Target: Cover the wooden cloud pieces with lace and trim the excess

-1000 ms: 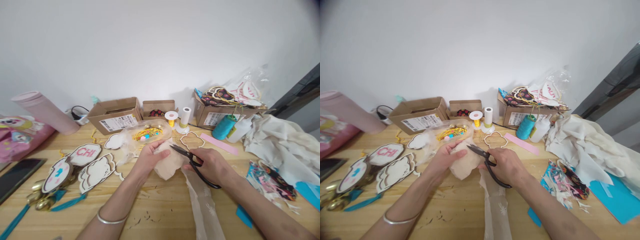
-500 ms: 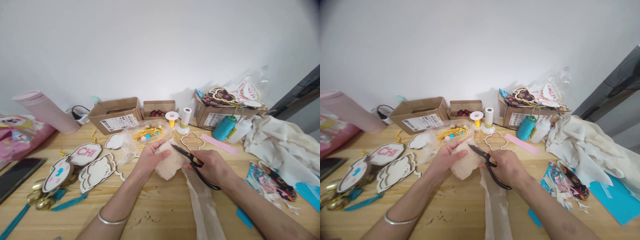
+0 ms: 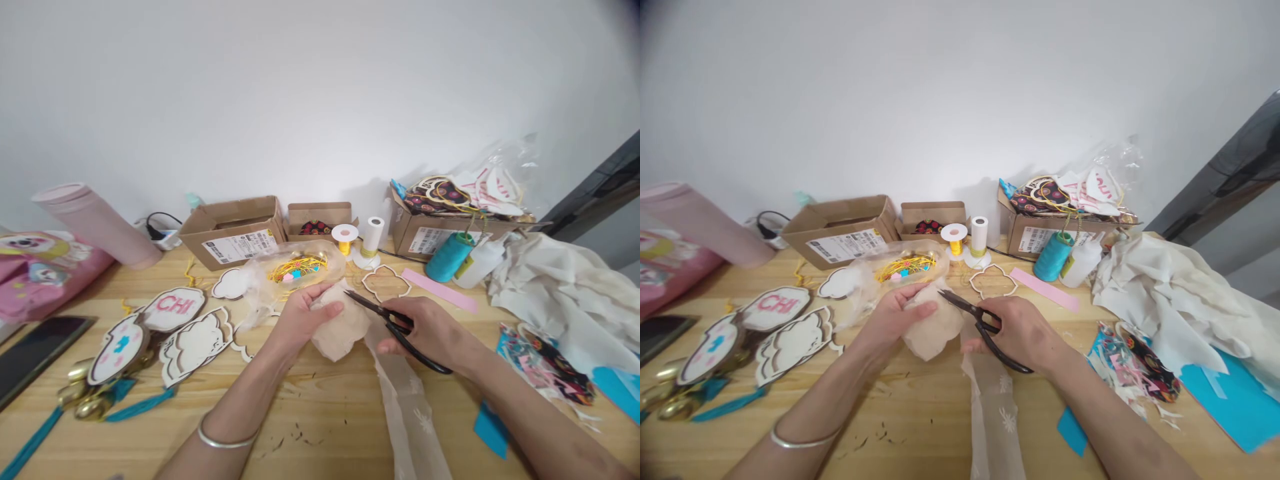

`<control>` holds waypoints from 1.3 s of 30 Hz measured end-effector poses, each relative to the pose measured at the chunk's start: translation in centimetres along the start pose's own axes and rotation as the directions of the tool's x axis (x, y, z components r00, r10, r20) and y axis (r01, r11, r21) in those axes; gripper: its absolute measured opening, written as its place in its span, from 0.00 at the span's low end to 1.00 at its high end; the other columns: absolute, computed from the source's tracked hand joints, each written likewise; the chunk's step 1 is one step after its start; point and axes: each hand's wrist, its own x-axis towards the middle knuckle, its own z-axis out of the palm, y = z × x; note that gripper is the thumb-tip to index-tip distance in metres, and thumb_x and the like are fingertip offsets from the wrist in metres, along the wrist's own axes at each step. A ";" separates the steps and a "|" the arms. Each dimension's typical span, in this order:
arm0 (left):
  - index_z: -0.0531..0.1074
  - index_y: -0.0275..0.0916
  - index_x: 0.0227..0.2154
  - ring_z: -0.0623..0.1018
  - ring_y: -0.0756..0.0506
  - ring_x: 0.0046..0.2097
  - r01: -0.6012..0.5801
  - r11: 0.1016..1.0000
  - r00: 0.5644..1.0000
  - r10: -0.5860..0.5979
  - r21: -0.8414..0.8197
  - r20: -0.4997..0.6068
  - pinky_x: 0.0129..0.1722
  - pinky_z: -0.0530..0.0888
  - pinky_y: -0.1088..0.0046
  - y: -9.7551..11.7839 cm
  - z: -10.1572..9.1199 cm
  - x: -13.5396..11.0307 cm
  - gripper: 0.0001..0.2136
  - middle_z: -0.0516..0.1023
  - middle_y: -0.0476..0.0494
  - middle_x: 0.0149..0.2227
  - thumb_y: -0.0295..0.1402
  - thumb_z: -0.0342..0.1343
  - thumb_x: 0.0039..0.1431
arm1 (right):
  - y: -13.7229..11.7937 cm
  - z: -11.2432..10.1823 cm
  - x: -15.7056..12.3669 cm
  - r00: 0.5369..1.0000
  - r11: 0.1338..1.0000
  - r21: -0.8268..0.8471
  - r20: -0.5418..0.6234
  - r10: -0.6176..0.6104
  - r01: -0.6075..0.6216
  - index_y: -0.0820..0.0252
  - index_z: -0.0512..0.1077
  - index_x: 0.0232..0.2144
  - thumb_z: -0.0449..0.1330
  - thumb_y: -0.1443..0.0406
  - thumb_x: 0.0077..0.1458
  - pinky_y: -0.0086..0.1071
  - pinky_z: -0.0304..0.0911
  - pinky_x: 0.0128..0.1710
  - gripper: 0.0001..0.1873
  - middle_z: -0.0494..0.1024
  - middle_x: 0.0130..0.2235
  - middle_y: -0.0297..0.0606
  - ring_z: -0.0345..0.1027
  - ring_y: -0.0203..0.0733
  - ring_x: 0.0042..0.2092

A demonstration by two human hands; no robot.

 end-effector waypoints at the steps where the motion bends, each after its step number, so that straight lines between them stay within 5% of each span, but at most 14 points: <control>1: 0.73 0.38 0.39 0.75 0.48 0.31 0.000 1.000 1.000 0.000 0.000 0.002 0.30 0.71 0.77 0.0 0.0 0.0 0.18 0.78 0.44 0.35 0.33 0.63 0.42 | -0.1 0.0 0.1 1.000 1.000 -0.009 -0.007 0.003 -0.003 0.59 0.60 0.19 0.58 0.54 0.44 0.25 0.44 0.21 0.16 0.59 0.19 0.28 0.49 0.31 0.21; 18: 0.73 0.38 0.39 0.76 0.46 0.34 0.025 1.000 1.000 -0.025 -0.005 0.004 0.32 0.71 0.75 -0.1 0.3 0.0 0.18 0.78 0.43 0.38 0.33 0.63 0.41 | 0.2 0.9 -0.1 0.991 0.992 -0.125 -0.136 -0.015 -0.002 0.59 0.63 0.21 0.54 0.56 0.48 0.27 0.48 0.22 0.13 0.63 0.19 0.31 0.53 0.33 0.22; 39: 0.74 0.37 0.38 0.76 0.46 0.31 0.033 0.999 0.999 -0.032 -0.012 0.027 0.29 0.70 0.75 0.0 0.3 -0.3 0.18 0.78 0.42 0.36 0.33 0.63 0.41 | 0.4 0.9 -0.2 0.979 0.984 -0.163 -0.175 -0.101 0.073 0.59 0.61 0.17 0.54 0.56 0.50 0.27 0.45 0.20 0.16 0.60 0.16 0.29 0.48 0.31 0.19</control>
